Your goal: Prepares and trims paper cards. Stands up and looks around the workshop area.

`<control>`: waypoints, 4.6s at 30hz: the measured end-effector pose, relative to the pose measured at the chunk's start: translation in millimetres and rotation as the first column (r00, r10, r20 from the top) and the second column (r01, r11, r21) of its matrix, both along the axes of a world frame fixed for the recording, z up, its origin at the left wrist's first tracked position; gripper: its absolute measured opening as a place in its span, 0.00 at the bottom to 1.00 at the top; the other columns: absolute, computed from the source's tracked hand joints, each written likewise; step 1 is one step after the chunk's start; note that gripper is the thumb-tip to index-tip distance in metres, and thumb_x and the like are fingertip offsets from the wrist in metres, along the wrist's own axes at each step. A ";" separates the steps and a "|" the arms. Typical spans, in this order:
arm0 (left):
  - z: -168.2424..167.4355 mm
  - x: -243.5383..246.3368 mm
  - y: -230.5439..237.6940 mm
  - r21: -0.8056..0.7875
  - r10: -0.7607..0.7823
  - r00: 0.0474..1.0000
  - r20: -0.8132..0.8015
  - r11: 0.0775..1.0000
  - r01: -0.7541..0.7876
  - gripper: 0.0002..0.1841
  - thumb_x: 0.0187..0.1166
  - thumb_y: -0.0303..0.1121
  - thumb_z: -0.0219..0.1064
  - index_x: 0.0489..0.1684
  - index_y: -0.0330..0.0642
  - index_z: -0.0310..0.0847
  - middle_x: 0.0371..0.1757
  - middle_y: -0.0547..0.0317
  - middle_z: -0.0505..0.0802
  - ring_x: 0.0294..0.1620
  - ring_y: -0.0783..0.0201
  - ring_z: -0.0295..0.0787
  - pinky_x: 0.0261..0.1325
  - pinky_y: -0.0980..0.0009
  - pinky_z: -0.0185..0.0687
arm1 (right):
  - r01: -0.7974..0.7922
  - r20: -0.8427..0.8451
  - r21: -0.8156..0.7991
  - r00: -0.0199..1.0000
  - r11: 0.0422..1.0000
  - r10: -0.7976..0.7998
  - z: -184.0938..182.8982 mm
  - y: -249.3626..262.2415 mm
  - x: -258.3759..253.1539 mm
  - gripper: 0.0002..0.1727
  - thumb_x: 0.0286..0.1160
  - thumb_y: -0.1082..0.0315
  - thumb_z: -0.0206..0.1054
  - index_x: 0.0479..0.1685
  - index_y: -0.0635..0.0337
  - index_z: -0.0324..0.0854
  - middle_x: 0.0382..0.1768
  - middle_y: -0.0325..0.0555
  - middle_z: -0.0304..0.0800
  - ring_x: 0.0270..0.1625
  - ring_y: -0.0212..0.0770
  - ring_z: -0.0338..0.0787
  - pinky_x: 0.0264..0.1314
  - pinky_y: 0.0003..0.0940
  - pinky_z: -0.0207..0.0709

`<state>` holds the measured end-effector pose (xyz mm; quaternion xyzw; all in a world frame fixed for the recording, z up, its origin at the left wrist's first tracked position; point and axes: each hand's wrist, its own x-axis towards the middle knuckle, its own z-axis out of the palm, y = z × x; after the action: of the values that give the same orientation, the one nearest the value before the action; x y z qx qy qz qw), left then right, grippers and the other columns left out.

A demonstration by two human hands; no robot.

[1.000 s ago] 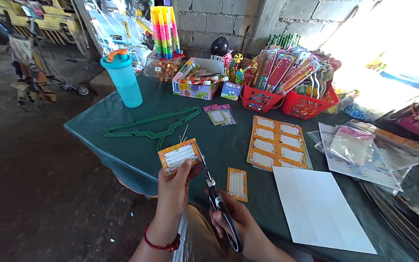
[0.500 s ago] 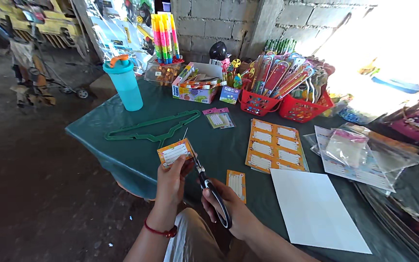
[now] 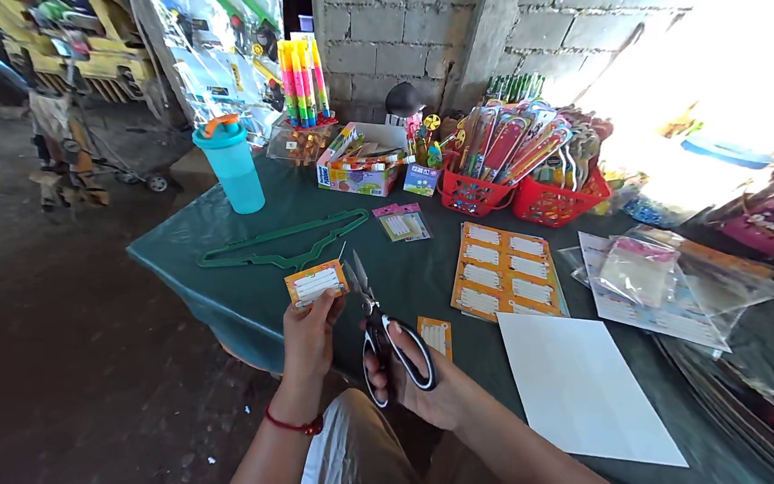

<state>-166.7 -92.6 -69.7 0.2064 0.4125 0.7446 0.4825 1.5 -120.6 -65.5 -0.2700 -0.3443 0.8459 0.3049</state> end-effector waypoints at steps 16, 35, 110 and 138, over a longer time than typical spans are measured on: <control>-12.1 19.0 -17.1 0.144 -0.178 0.708 -0.684 0.918 0.370 0.15 0.74 0.21 0.66 0.58 0.35 0.83 0.44 0.70 0.94 0.34 0.77 0.90 0.39 0.79 0.89 | 0.406 -0.059 0.694 0.855 0.594 -0.515 16.4 -42.5 151.9 0.32 0.79 0.52 0.70 0.79 0.54 0.68 0.37 0.27 0.89 0.31 0.23 0.87 0.32 0.18 0.84; -3.4 49.4 -18.6 -0.110 -0.100 -0.047 -0.994 0.932 0.344 0.26 0.71 0.44 0.73 0.68 0.42 0.85 0.69 0.41 0.83 0.54 0.55 0.86 0.43 0.64 0.84 | 0.487 0.034 0.738 0.665 0.467 -0.746 -8.4 -79.7 222.8 0.34 0.76 0.49 0.71 0.78 0.53 0.69 0.38 0.26 0.89 0.34 0.22 0.88 0.33 0.15 0.83; -14.2 180.7 -24.2 -0.219 0.490 -0.327 -0.808 0.264 0.939 0.45 0.61 0.56 0.79 0.80 0.42 0.76 0.82 0.34 0.76 0.82 0.38 0.73 0.75 0.30 0.68 | 0.549 -0.021 0.802 0.418 0.234 -0.908 0.0 -110.2 276.6 0.33 0.76 0.54 0.71 0.77 0.58 0.67 0.38 0.25 0.88 0.34 0.21 0.86 0.36 0.15 0.82; 37.8 154.6 -25.5 0.282 -0.516 0.856 -0.024 0.818 0.501 0.12 0.88 0.25 0.53 0.50 0.41 0.85 0.42 0.51 0.98 0.38 0.59 0.99 0.42 0.62 0.97 | 0.795 -0.333 0.594 0.383 0.124 -0.862 7.4 -42.8 180.4 0.32 0.63 0.72 0.77 0.69 0.59 0.68 0.51 0.31 0.92 0.51 0.28 0.93 0.56 0.27 0.89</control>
<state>-12.2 -118.1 -31.8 0.3546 0.2205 0.6446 0.6404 181.9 -163.4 -58.1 -0.3209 -0.4294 0.3267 0.7784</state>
